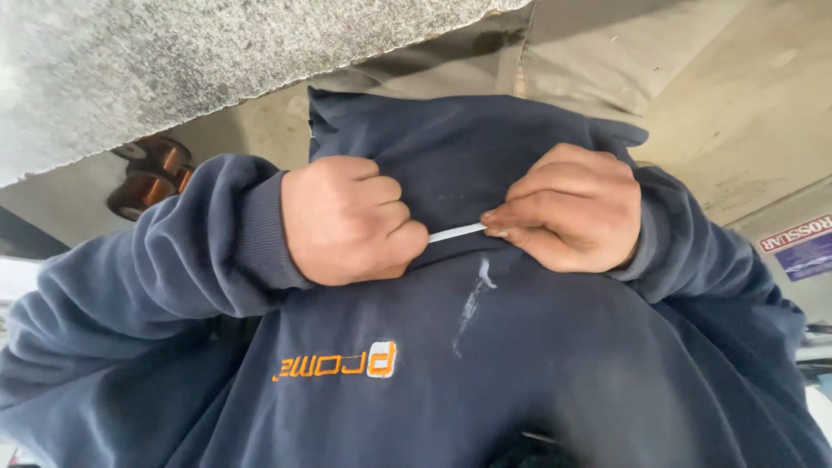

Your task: Manually fold white insulation paper strips for use in electric motor winding.

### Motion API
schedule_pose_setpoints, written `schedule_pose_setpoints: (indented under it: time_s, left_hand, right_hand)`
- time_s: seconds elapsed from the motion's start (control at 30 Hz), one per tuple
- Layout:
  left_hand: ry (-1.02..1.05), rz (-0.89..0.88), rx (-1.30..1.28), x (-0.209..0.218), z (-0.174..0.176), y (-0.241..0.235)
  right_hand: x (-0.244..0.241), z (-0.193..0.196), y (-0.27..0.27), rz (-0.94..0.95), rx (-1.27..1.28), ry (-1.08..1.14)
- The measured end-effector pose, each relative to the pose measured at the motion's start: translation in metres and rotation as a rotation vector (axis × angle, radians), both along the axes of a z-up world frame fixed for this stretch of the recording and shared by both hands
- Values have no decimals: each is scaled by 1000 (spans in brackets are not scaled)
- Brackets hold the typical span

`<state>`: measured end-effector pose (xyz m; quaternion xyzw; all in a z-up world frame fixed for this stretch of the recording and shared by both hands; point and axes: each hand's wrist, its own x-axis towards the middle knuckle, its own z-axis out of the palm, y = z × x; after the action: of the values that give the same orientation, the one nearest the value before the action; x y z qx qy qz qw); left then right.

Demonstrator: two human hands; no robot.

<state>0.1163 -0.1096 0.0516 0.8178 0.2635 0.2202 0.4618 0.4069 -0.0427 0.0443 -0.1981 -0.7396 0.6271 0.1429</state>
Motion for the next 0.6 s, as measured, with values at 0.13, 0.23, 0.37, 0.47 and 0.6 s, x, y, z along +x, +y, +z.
schedule_pose_setpoints:
  time_s: [0.13, 0.23, 0.37, 0.47, 0.6]
  left_hand:
    - [2, 16, -59, -12, 2, -10]
    - [6, 48, -126, -19, 3, -19]
    - [20, 119, -205, -21, -1, -22]
    - [87, 151, -203, -16, -4, -17]
    - [108, 201, -129, 4, -11, -12]
  right_hand:
    - [1, -4, -5, -9, -62, -6]
    - [3, -7, -7, -19, -101, -18]
    - [-3, -6, 2, -16, -69, -84]
    - [-18, -2, 19, -28, 138, -75]
    - [-54, 8, 32, 20, 569, 51]
